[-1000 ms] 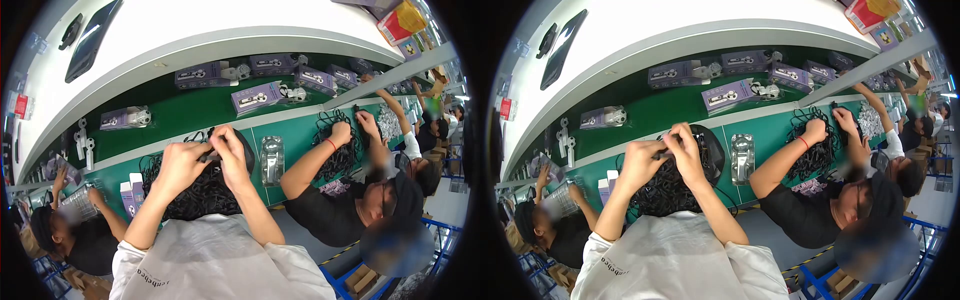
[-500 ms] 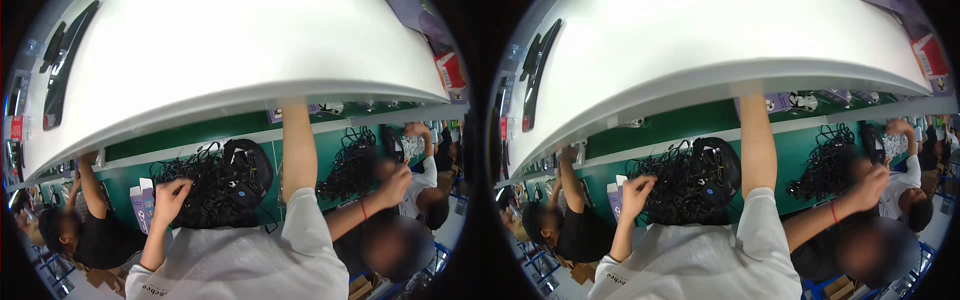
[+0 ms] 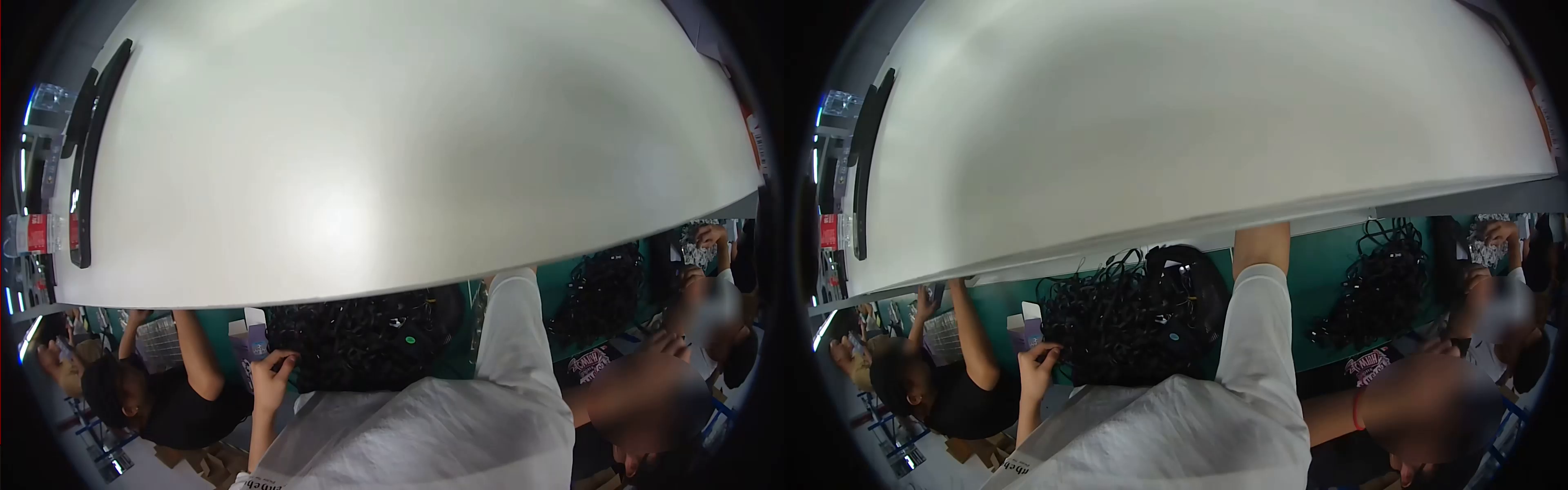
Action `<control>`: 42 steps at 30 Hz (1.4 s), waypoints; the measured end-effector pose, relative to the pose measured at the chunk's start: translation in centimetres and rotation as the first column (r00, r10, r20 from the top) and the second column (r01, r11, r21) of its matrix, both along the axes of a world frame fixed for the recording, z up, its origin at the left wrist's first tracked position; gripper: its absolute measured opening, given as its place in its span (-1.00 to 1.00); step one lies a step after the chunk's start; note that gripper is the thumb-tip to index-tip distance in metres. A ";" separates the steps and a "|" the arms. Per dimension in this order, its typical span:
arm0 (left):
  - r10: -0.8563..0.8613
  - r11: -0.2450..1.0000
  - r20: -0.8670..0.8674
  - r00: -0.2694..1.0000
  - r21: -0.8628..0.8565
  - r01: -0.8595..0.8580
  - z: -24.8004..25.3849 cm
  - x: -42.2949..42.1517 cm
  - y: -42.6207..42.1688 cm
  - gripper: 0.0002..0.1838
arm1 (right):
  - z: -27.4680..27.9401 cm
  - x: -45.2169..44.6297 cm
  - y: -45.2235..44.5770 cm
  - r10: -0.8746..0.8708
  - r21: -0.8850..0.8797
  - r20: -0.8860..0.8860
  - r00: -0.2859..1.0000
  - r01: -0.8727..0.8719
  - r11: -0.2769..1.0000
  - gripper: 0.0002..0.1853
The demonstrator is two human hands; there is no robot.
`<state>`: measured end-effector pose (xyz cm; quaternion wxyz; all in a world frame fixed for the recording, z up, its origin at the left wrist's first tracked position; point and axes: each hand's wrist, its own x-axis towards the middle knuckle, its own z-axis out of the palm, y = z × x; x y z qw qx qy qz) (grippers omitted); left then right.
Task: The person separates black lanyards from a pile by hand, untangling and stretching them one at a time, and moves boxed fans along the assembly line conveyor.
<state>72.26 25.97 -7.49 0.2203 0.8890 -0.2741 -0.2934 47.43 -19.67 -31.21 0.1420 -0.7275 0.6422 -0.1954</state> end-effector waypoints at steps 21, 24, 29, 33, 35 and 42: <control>-0.097 0.986 -0.020 0.995 -0.139 0.094 1.2 -3.0 3.0 -0.85 | 10.7 8.9 11.4 0.518 0.074 0.417 0.746 -0.597 0.799 -0.75; -0.088 0.996 -0.075 0.993 -0.028 0.086 2.8 -2.8 4.2 -0.76 | 14.9 12.5 23.1 0.808 0.295 0.253 0.532 -0.838 0.460 -0.72; 0.005 0.995 -0.046 0.999 -0.103 -0.010 3.3 -3.9 7.6 -0.63 | 10.6 13.9 32.6 0.889 0.263 0.254 0.381 -0.912 0.316 -0.76; -0.014 0.959 0.042 0.999 -0.282 0.025 1.9 1.5 4.3 -0.53 | 14.9 13.9 35.0 0.796 0.218 0.412 0.443 -0.896 0.386 -0.78; -0.026 0.891 0.111 0.993 -0.448 0.074 0.1 6.4 -0.4 -0.57 | 17.4 13.6 36.3 0.749 0.159 0.479 0.457 -0.885 0.438 -0.79; -0.369 0.882 0.439 0.819 -0.114 0.458 -15.8 19.2 -11.6 -0.75 | 20.4 12.6 39.8 0.227 0.357 0.721 0.654 -0.632 0.688 -0.86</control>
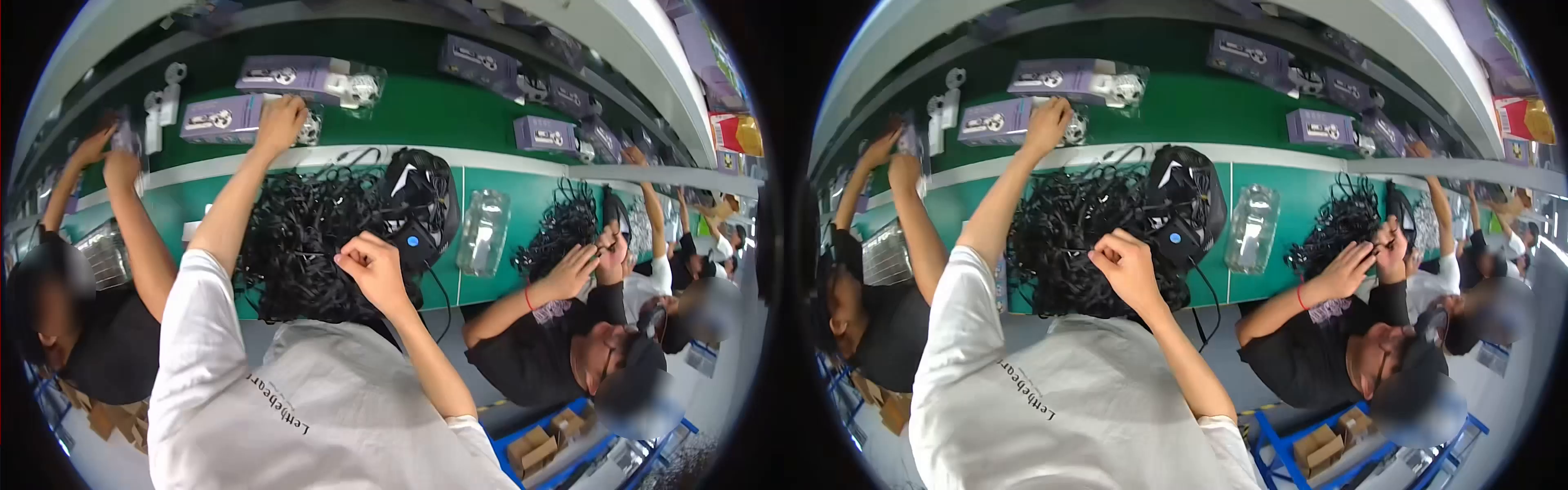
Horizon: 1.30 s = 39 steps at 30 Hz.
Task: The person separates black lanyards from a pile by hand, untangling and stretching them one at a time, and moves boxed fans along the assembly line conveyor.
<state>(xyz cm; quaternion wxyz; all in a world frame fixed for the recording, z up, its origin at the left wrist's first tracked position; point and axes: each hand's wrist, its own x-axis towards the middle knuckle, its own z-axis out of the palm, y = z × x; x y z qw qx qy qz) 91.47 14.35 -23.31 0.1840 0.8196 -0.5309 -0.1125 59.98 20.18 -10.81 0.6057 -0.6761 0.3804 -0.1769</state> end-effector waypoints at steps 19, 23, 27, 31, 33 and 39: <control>-0.401 0.910 -0.855 0.328 -0.414 0.031 34.3 -14.0 11.1 -0.71 | 30.9 -1.6 -9.2 0.091 -0.212 0.773 0.627 0.120 0.970 -0.78; -0.385 0.895 -0.711 0.588 -0.443 0.051 39.9 -13.8 11.3 -0.76 | 32.0 -6.8 -11.2 0.181 -0.279 0.761 0.623 0.063 0.958 -0.78; -0.538 0.827 -0.717 0.443 -0.550 0.116 45.2 -16.4 9.9 -0.77 | 28.1 -6.7 -11.3 0.337 -0.478 0.513 0.790 -0.063 0.876 -0.58; -0.550 0.813 -0.675 0.492 -0.566 0.133 47.6 -17.5 9.9 -0.76 | 22.0 -0.6 -7.1 0.592 -0.302 0.499 0.633 -0.513 0.803 -0.16; -0.467 0.783 -0.578 0.669 -0.622 0.008 46.9 -16.7 12.3 -0.82 | 22.6 -1.1 -5.9 0.677 0.081 0.210 0.706 -0.702 0.707 -0.71; -0.059 0.943 -0.635 0.770 -0.288 -0.166 36.7 -13.0 25.3 -0.77 | 14.5 -3.6 -3.0 0.467 0.164 0.463 0.753 -0.590 0.790 -0.84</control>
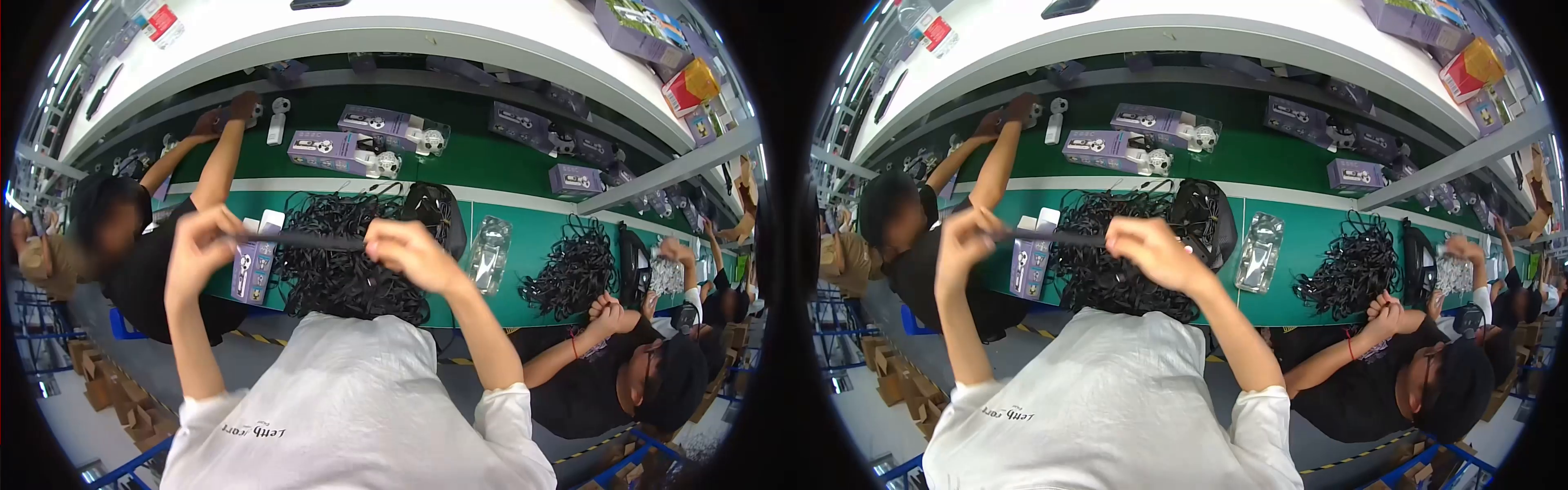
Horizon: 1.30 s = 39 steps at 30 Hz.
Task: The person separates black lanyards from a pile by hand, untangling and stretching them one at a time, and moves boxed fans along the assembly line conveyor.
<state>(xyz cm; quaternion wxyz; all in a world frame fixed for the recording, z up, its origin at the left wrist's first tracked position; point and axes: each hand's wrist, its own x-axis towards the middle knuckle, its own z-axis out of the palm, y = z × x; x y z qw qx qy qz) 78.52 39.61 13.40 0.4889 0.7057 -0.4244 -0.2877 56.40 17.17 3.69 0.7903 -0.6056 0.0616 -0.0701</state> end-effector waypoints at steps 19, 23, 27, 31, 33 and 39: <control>0.221 0.871 -0.921 0.319 0.039 -0.490 -8.7 -10.2 -6.0 -0.75 | -2.7 -2.2 10.8 -0.429 0.157 -0.035 0.902 0.429 0.889 -0.87; 0.023 0.930 -0.998 -0.065 0.045 -0.364 -10.4 -8.5 -3.3 -0.80 | -7.8 -1.8 12.8 -0.190 0.563 -0.173 0.966 0.256 0.786 -0.79; 0.182 0.954 -0.904 0.386 0.067 -0.292 -10.2 -6.2 -2.0 -0.76 | -13.0 -0.3 10.9 -0.581 0.011 -0.386 0.716 0.634 0.774 -0.89; 0.104 0.983 -0.789 0.606 -0.013 -0.185 -12.0 -3.4 0.2 -0.58 | -16.6 1.3 6.8 -0.664 -0.703 -0.310 0.681 0.306 0.642 -0.81; 0.156 0.980 -0.633 0.758 0.003 -0.199 -12.1 -1.7 -0.2 -0.53 | -18.9 2.1 6.1 -0.568 -0.819 -0.263 0.780 0.130 0.559 -0.85; 0.271 0.956 -0.363 0.892 -0.006 -0.293 -13.9 8.8 -6.2 -0.55 | -16.0 4.2 5.8 -0.504 -0.709 -0.349 0.790 0.128 0.693 -0.83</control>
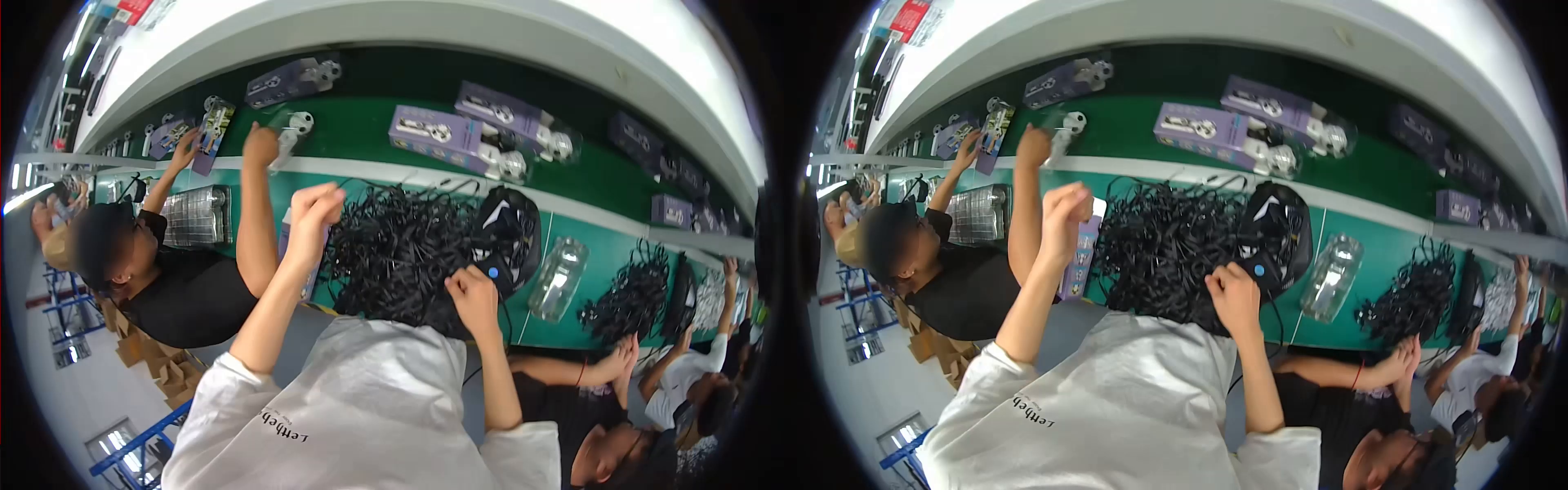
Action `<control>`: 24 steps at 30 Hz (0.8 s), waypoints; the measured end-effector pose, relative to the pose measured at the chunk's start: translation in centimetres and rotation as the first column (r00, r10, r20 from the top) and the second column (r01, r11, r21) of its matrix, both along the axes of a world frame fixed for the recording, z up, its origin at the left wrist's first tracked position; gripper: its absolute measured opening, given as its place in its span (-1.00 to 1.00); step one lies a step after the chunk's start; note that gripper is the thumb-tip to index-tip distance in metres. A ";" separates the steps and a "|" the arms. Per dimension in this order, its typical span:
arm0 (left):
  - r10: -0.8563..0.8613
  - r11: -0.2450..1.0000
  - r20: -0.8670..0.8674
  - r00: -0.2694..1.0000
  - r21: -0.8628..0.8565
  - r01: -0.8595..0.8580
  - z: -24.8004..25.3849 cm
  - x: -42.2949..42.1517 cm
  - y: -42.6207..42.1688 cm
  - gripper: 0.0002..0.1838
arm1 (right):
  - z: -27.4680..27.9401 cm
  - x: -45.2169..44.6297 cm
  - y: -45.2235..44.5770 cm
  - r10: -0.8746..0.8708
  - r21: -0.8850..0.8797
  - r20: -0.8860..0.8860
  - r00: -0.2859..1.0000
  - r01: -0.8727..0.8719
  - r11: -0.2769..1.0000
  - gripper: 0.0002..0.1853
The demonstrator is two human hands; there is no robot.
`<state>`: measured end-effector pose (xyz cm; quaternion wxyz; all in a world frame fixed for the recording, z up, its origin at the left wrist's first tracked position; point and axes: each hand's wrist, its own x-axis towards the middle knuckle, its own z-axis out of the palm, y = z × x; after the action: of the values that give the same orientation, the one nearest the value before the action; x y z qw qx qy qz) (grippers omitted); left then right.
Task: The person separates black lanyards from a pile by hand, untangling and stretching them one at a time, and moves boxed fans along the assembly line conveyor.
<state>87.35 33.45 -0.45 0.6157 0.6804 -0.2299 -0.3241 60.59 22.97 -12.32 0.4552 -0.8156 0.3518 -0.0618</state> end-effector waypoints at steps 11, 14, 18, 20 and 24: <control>-0.695 0.623 0.200 0.690 -0.311 0.718 0.9 -4.0 -7.5 -0.80 | 22.7 6.1 -5.2 -0.186 0.062 0.381 0.906 0.176 0.983 -0.76; -0.710 0.635 0.133 0.691 -0.303 0.711 3.5 -3.0 -7.4 -0.76 | 27.3 6.0 -5.9 -0.292 0.049 0.686 0.666 0.358 0.932 -0.60; -0.656 0.647 0.086 0.750 -0.449 0.617 11.7 1.3 -7.3 -0.66 | 29.6 4.6 -7.7 -0.098 0.092 0.590 0.801 0.054 0.994 -0.36; -0.676 0.620 0.083 0.732 -0.473 0.626 15.3 2.0 -6.2 -0.64 | 29.2 8.3 -7.1 0.047 -0.018 0.505 0.862 -0.043 0.999 -0.14; -0.466 0.669 0.549 0.694 -0.295 0.683 18.3 1.9 -2.9 -0.69 | 21.9 12.8 -4.8 0.003 0.401 0.420 0.908 -0.189 0.896 -0.63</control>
<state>89.28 30.58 17.81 0.5582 0.4481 -0.6394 -0.2805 73.43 18.13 9.53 0.6907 -0.6795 0.2119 -0.1282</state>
